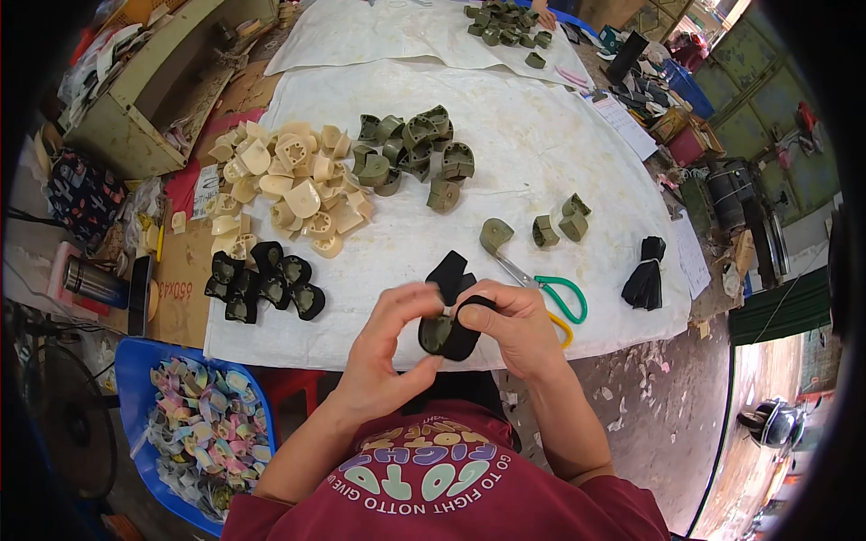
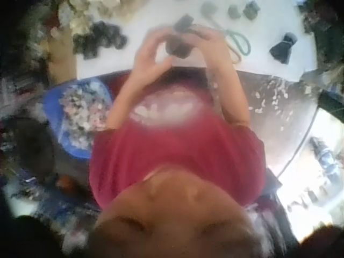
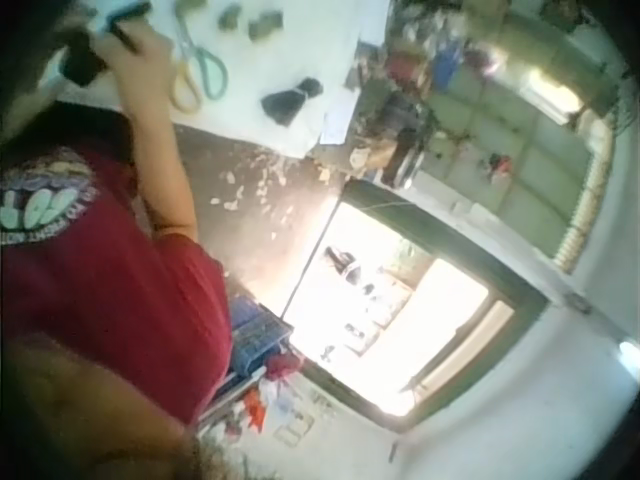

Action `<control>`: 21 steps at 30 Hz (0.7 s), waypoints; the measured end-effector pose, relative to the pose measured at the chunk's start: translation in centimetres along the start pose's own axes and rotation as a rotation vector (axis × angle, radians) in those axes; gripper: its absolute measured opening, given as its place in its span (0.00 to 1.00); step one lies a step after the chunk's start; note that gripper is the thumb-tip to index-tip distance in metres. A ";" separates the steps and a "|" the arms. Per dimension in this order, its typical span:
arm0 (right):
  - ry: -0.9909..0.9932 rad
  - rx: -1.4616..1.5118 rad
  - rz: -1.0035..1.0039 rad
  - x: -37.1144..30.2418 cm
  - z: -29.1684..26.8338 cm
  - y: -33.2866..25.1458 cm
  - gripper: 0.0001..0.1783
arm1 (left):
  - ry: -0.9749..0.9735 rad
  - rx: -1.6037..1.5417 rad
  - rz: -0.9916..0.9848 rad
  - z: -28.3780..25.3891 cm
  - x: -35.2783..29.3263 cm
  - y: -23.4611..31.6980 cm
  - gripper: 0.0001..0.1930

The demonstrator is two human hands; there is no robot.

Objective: The person sits at a table and assembles shoe components by hand. They pick up black foam strips and green plastic shoe parts, wrap the foam around the plastic pieces, and trim the excess material with scissors. The finished units are placed in a pile on the table.

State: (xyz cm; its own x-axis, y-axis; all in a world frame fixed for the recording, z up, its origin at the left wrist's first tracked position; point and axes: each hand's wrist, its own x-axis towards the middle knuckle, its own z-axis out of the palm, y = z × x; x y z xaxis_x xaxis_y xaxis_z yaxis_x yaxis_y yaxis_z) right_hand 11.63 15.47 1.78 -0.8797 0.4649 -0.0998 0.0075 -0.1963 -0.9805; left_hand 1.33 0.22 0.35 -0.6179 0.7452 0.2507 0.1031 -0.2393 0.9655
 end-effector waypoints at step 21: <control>0.083 -0.563 -0.384 -2.0 2.1 0.1 0.09 | -0.199 0.274 0.011 -1.9 0.5 0.0 0.28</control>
State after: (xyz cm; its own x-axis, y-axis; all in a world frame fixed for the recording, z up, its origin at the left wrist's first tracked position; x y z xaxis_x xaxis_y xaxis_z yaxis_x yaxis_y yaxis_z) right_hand 12.38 12.72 2.27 -0.8305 0.4807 0.2815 -0.0316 0.4639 -0.8853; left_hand -0.42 -0.60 0.36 -0.4536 0.8570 0.2444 0.3313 -0.0924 0.9390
